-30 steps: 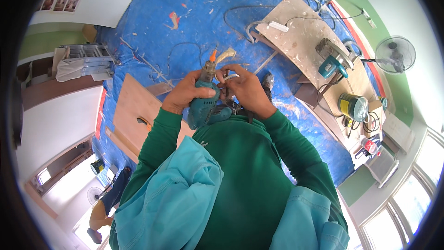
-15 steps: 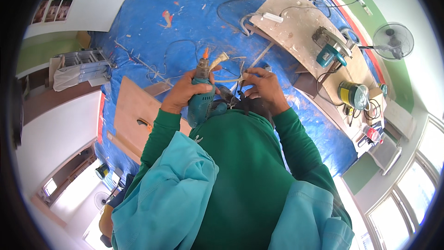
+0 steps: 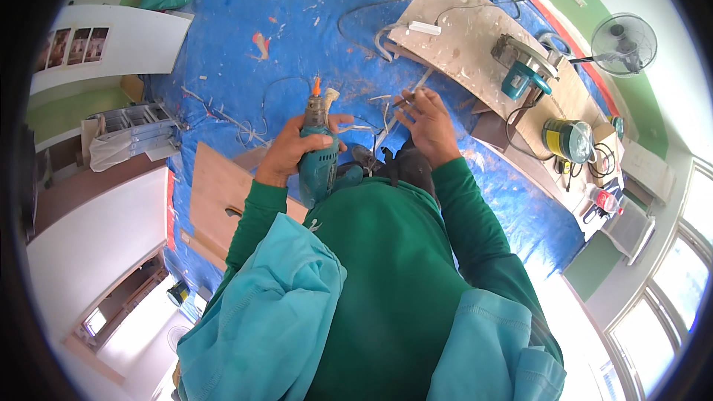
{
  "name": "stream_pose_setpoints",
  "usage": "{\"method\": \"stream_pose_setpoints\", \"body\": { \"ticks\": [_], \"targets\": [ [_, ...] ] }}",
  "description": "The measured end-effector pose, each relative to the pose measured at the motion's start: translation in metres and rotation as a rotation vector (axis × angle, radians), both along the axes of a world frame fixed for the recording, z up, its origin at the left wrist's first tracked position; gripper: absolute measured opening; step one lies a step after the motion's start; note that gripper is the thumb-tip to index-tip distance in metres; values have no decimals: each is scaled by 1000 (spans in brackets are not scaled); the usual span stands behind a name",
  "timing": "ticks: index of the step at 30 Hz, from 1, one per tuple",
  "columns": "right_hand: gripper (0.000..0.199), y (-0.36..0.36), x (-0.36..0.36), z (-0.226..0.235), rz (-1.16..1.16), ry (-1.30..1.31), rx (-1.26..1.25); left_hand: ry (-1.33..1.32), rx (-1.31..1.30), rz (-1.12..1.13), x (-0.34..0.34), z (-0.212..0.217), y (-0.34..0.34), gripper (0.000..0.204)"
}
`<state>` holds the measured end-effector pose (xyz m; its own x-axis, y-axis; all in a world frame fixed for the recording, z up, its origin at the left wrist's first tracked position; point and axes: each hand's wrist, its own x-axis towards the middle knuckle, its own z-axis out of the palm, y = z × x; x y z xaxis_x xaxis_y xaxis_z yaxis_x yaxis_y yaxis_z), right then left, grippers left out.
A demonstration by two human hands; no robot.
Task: The person measures and marks a wooden panel with a tape measure and pencil. They then use a circular saw to cut the panel and a drill to drive screws into it. The person also handles a small box of screws and moves the wooden panel around the workspace.
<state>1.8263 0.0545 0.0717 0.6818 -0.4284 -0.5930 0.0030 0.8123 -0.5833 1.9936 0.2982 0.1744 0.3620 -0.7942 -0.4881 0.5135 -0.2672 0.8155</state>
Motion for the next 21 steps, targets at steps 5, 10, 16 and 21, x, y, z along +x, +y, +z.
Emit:
{"method": "stream_pose_setpoints", "body": {
  "ticks": [5, 10, 16, 21],
  "targets": [
    [24, -10, -29, 7, 120, -96, 295, 15, 116, 163, -3, -5, -1, 79],
    [27, 17, -20, 63, 491, -31, -104, 14, 105, 259, -11, -10, -9, 85],
    [42, 37, -9, 99, 651, -118, -139, 214, -108, 236, -10, -22, 10, 71],
    [46, 30, -50, 69, 678, -11, -21, 185, -132, 237, -28, -39, 35, 57]
  ]
}}
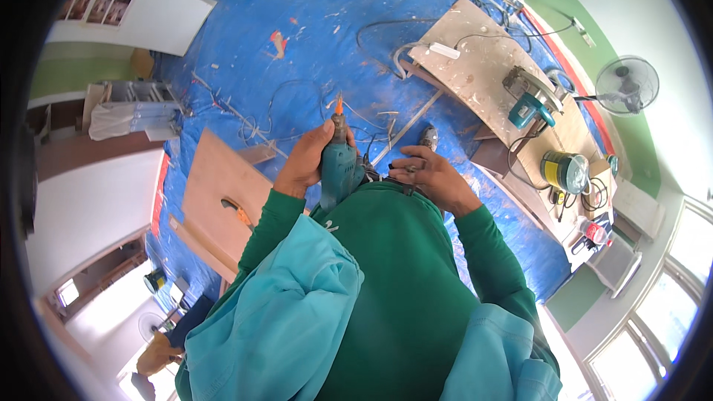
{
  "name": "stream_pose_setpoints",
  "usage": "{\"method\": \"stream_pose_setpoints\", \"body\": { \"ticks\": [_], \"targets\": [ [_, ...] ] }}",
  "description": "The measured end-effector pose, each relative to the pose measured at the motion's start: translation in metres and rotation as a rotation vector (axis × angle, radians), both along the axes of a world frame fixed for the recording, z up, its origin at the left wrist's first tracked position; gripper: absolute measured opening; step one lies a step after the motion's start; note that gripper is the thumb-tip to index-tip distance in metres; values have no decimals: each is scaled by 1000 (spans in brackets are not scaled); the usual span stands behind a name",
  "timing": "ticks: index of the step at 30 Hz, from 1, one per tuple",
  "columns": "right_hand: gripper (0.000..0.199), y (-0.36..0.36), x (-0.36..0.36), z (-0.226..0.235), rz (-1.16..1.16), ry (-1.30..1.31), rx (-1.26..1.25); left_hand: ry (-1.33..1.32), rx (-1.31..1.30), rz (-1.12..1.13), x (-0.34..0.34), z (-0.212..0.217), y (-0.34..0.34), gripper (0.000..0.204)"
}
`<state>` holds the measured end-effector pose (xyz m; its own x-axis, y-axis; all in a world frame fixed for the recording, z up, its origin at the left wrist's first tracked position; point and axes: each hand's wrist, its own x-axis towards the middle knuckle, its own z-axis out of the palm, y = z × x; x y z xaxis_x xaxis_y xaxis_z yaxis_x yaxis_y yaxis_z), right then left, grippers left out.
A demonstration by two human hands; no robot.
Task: The person measures and marks a wooden panel with a tape measure and pencil. They then use a circular saw to cut the panel and a drill to drive screws into it. The person also handles a small box of screws and moves the wooden panel around the workspace.
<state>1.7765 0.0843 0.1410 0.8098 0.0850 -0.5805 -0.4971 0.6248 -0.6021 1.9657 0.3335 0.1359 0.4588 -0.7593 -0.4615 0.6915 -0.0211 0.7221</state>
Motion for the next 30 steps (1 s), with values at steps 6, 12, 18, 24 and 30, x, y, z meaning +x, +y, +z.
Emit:
{"method": "stream_pose_setpoints", "body": {
  "ticks": [6, 12, 18, 24, 30],
  "targets": [
    [45, 12, -16, -17, -186, 89, 275, 14, 30, 245, -11, 8, 15, 37],
    [34, 29, -27, -50, -208, 167, 247, -87, 87, 310, -22, -1, 26, 35],
    [25, 52, -34, -39, -105, 201, 34, 91, -150, 269, -27, -6, 28, 45],
    [31, 39, 6, -18, -213, -54, 29, 17, -218, 303, -28, -13, 31, 40],
    [33, 54, 76, 73, -181, -342, -355, -13, -220, 269, -16, 47, -1, 47]
  ]
}}
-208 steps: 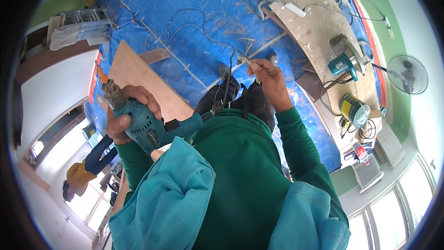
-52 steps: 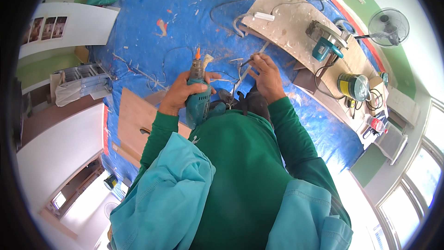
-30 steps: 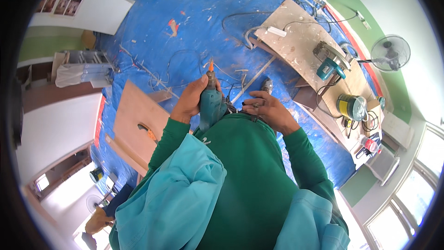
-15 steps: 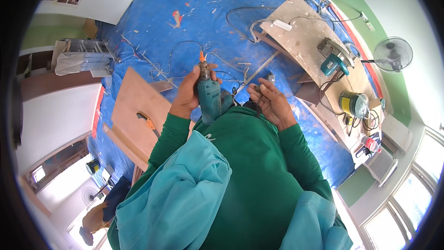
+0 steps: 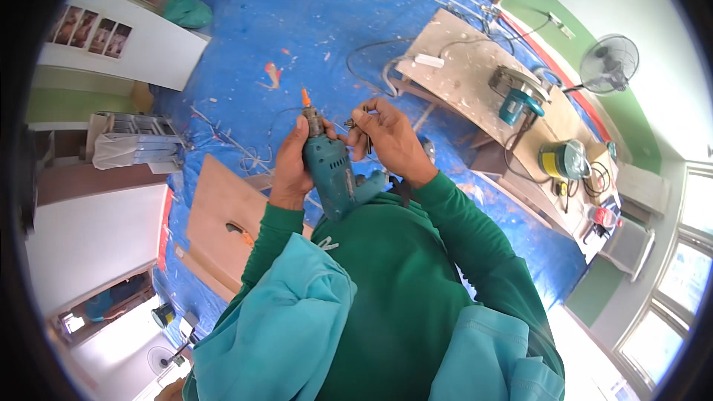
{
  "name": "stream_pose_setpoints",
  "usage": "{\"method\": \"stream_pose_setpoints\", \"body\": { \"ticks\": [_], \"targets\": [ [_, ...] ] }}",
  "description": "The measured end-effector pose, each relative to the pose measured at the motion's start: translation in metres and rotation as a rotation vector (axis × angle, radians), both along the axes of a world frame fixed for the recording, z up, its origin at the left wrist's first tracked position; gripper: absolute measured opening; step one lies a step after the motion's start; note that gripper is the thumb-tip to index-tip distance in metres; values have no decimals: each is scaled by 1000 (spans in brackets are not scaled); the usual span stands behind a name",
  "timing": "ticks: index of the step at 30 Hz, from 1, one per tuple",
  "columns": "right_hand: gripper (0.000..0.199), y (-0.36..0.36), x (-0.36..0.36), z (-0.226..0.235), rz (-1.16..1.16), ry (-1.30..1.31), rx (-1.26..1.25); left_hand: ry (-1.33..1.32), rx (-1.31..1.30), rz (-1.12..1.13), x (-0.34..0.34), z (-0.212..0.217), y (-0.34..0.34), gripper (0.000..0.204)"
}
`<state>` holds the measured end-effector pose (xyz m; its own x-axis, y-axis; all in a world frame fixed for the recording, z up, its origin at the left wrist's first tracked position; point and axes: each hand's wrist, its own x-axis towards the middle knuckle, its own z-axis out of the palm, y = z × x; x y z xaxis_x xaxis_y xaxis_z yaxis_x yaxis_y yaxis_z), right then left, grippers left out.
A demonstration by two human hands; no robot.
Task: The person measures and marks a wooden panel with a tape measure and pencil. They then use a circular saw to cut the panel and a drill to drive screws into it. The person also handles a small box of screws and moves the wooden panel around the workspace.
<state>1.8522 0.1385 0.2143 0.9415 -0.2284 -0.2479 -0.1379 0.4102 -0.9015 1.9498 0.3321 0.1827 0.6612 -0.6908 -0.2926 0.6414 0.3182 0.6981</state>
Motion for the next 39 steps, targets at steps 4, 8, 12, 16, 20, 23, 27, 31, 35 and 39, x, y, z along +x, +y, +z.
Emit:
{"method": "stream_pose_setpoints", "body": {
  "ticks": [4, 8, 12, 16, 20, 23, 27, 31, 35, 39],
  "targets": [
    [24, 11, 12, 41, -49, -50, -136, -52, -43, 21, -4, 29, -6, 52],
    [23, 8, 13, 44, -35, -130, -141, -148, -63, 17, 0, 35, -8, 48],
    [26, -13, 8, 15, -16, -128, -257, -142, -2, -27, 0, 26, -8, 50],
    [29, -39, 0, 32, -13, 42, -167, -27, -36, 0, 2, 19, -11, 49],
    [32, -56, -10, 11, -1, 12, -124, -20, -42, -29, 5, 12, -12, 49],
    [31, -54, -17, 2, -71, -116, -172, -20, -19, -36, 10, 8, -13, 50],
    [31, -50, -22, 7, -59, -34, -336, -10, -16, -72, 12, 8, -18, 50],
    [30, -47, -13, -5, -156, -22, -754, -15, -10, -75, 9, 19, -24, 47],
    [37, -52, -6, -7, -107, 47, -585, -52, -6, -141, 10, 30, -33, 41],
    [33, -55, -6, 6, -57, 50, 31, -98, 57, -175, 8, 30, -41, 35]
  ]
}}
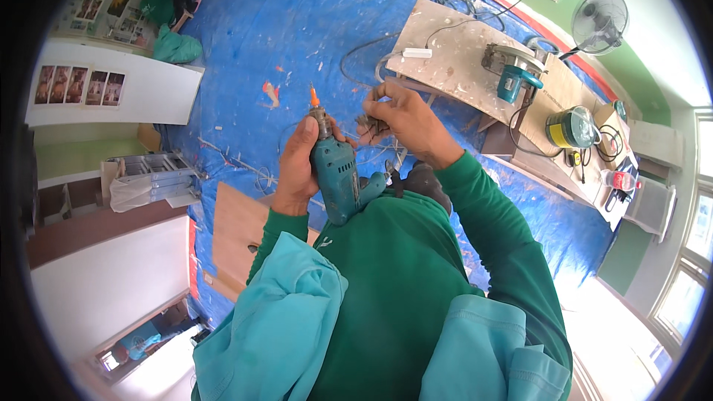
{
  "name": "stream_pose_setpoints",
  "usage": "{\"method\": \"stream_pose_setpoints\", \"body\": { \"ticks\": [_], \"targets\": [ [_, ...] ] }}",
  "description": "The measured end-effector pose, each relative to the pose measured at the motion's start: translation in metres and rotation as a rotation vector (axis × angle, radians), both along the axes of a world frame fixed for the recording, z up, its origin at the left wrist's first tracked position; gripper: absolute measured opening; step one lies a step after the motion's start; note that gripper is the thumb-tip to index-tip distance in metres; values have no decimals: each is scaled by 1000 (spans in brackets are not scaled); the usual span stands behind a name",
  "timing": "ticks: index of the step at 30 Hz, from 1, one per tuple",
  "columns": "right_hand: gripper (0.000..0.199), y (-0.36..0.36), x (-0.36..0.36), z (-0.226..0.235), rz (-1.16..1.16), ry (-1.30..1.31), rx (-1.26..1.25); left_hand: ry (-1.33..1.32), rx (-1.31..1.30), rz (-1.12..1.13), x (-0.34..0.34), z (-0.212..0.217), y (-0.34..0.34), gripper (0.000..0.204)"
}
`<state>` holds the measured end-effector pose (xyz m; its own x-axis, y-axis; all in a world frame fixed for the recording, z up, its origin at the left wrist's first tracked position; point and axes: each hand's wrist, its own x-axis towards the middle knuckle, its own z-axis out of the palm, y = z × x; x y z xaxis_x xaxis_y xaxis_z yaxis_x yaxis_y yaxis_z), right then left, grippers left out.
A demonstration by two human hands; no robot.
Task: The person measures and marks a wooden panel with a tape measure and pencil. They then use a circular saw to cut the panel and a drill to drive screws into it. The person also handles a small box of screws and moves the wooden panel around the workspace.
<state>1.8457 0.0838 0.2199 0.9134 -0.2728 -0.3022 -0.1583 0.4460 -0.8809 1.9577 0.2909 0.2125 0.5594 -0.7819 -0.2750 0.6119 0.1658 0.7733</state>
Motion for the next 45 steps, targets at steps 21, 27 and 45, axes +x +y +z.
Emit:
{"method": "stream_pose_setpoints", "body": {
  "ticks": [21, 27, 45],
  "targets": [
    [27, 50, 27, 3, -590, -3, -330, -359, 151, -84, -19, 12, -23, 29],
    [27, 47, 19, 16, -595, 150, -549, -530, 244, -143, -16, 9, -30, 26],
    [48, -31, 10, 28, 33, 363, 43, -407, -51, -143, -44, -14, -70, 33]
  ]
}}
